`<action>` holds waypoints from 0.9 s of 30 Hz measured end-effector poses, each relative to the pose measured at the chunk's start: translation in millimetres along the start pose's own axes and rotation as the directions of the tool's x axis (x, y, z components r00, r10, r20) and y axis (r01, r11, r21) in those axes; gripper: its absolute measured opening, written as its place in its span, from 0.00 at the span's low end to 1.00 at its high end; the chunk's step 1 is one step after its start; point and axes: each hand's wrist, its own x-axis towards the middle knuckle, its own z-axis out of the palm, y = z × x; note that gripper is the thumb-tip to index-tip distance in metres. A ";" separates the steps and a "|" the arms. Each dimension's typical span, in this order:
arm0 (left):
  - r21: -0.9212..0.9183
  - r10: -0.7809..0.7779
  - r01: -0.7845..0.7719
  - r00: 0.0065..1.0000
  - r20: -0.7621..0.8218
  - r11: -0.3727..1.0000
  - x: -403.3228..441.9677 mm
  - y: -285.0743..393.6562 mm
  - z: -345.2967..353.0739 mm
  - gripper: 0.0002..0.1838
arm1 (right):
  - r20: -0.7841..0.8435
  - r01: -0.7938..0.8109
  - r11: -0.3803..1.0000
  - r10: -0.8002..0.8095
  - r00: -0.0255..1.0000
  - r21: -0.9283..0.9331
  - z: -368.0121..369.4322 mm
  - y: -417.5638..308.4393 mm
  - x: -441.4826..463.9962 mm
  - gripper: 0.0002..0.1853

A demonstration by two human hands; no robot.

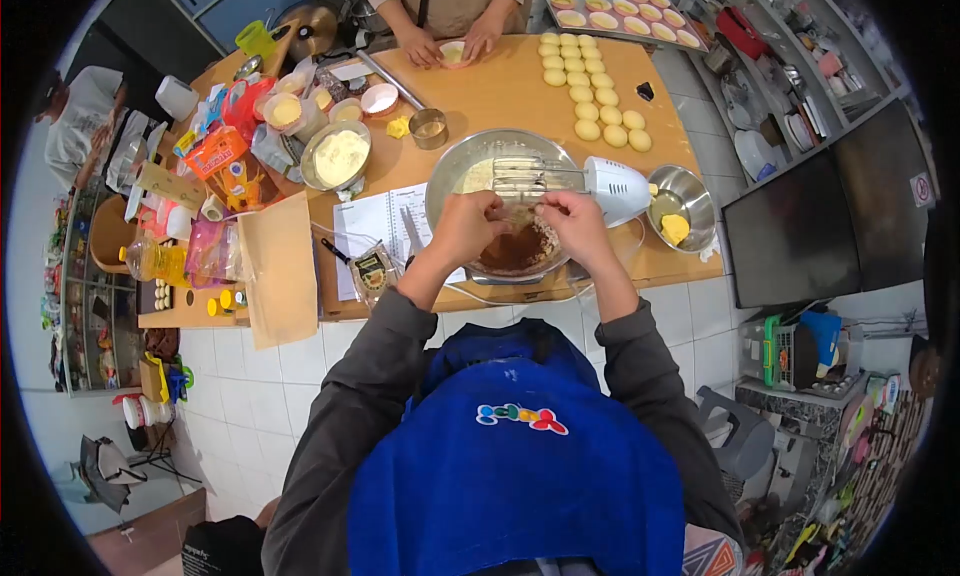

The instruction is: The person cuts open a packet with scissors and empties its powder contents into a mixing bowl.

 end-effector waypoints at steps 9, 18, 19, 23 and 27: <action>-0.120 0.184 -0.187 0.982 -0.038 0.975 -4.2 -2.2 1.7 0.12 | 0.137 0.129 0.974 -0.104 0.985 -0.185 -3.9 -15.3 -6.9 0.08; -0.001 0.072 -0.072 0.997 -0.004 0.997 -0.1 -3.4 4.6 0.10 | -0.080 0.053 0.972 -0.073 0.994 -0.230 -4.4 -22.3 -10.6 0.08; -0.028 0.121 -0.122 0.992 -0.035 0.992 -1.2 -7.3 6.0 0.09 | -0.017 0.170 0.950 -0.181 0.983 -0.260 -0.6 -15.4 -10.3 0.08; -0.090 0.165 -0.172 0.983 -0.078 0.981 -0.6 -10.7 6.9 0.07 | 0.137 0.198 0.946 -0.167 0.976 -0.256 -0.5 -19.2 -12.1 0.07; -0.047 0.189 -0.198 0.971 -0.146 0.979 -2.1 -17.6 10.8 0.09 | 0.139 0.238 0.928 -0.205 0.969 -0.285 5.8 -9.0 -13.7 0.06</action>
